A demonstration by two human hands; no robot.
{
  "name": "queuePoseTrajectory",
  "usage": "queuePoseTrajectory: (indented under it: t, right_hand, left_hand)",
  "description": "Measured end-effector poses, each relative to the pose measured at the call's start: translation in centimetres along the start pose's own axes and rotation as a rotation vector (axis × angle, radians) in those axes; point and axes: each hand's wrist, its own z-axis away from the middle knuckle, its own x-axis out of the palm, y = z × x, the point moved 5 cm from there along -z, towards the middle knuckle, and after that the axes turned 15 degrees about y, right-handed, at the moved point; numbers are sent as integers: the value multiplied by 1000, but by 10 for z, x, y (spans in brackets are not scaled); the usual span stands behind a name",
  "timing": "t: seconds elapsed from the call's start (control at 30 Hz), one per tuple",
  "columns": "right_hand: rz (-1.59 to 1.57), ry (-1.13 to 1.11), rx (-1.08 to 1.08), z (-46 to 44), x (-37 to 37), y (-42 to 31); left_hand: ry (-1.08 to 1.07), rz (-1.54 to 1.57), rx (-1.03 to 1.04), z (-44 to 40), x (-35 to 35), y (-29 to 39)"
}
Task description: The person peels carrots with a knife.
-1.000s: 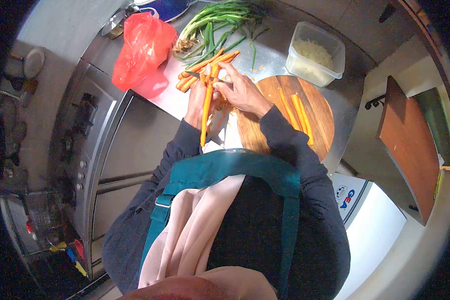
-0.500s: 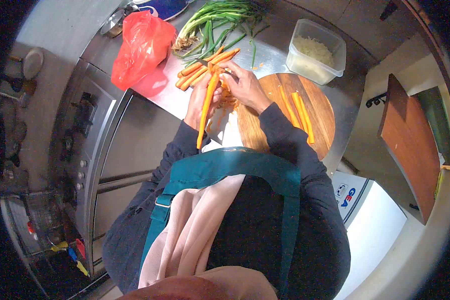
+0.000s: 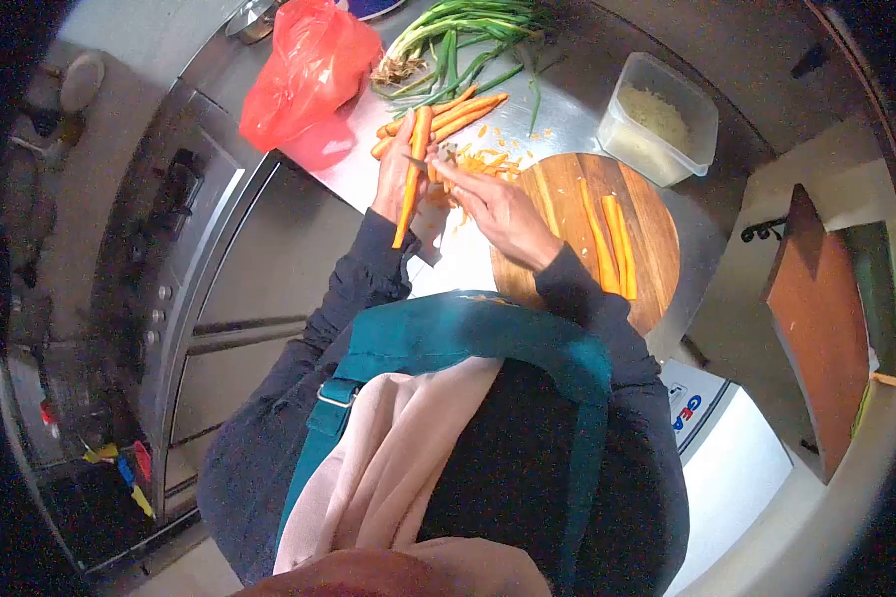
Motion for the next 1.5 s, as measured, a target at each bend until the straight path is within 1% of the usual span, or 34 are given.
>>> queuePoseTrajectory:
  t: [0.03,0.1,0.13,0.17,0.23,0.27,0.33,0.37,0.43,0.5,0.57,0.63,0.7,0.77,0.83,0.9,0.97,1.0,1.03,1.1,1.17,1.27,1.33,1.37,1.43,1.5]
  right_hand:
    - [-3,-9,-1,4,1,-3]
    - [104,-64,39,13,3,-4]
    - [102,-46,32,14,2,-9]
    - [104,-47,35,14,1,-12]
    - [149,-87,134,14,0,-11]
    - [151,-87,134,15,1,-9]
    - [152,19,57,14,0,-7]
    - [153,20,57,15,0,-6]
    - [77,48,-25,15,0,-12]
    - [89,29,7,15,0,-14]
    - [103,11,40,16,2,-10]
    - [128,92,4,12,1,-3]
    - [110,98,13,7,-1,-2]
    - [91,103,22,6,-4,-6]
    - [78,56,-20,9,-5,-13]
    - [91,12,12,11,-5,-17]
    - [107,-29,43,12,-3,-15]
    - [92,28,7,10,-4,-15]
    - [76,85,-30,7,-6,-15]
    - [48,103,-34,4,-7,-14]
    - [21,122,-37,5,-9,-14]
    - [46,105,-80,9,-12,-19]
    - [46,-66,67,13,-8,-25]
    - [47,-65,70,14,-7,-24]
    - [9,51,-30,13,-9,-25]
    - [26,46,-22,12,-8,-22]
  left_hand:
    - [7,6,3,-4,0,1]
    - [1,-22,98,-10,2,5]
    - [40,-9,170,-12,5,6]
    - [41,-7,167,-12,7,5]
    - [24,57,182,-9,12,8]
    - [34,52,181,-7,14,8]
    - [39,26,175,-5,15,7]
    - [47,-1,169,-4,15,7]
    - [56,-13,159,-3,16,8]
    - [69,-25,146,-1,16,8]
    - [55,29,175,2,20,10]
    - [56,32,153,10,23,7]
    - [58,34,131,12,25,3]
    - [17,42,133,10,26,-1]
    - [50,12,120,10,27,3]
    - [85,-19,100,9,22,3]
    - [-13,-5,153,6,24,5]
    - [34,6,107,14,28,5]
    - [33,5,107,15,28,3]
    - [-23,47,114,19,32,2]
    - [-12,56,99,23,33,3]
    - [-6,57,61,21,31,5]
    - [2,-15,146,18,29,11]
    - [2,-16,142,17,29,9]
    - [23,4,168,21,33,12]
    - [34,-17,140,21,32,11]
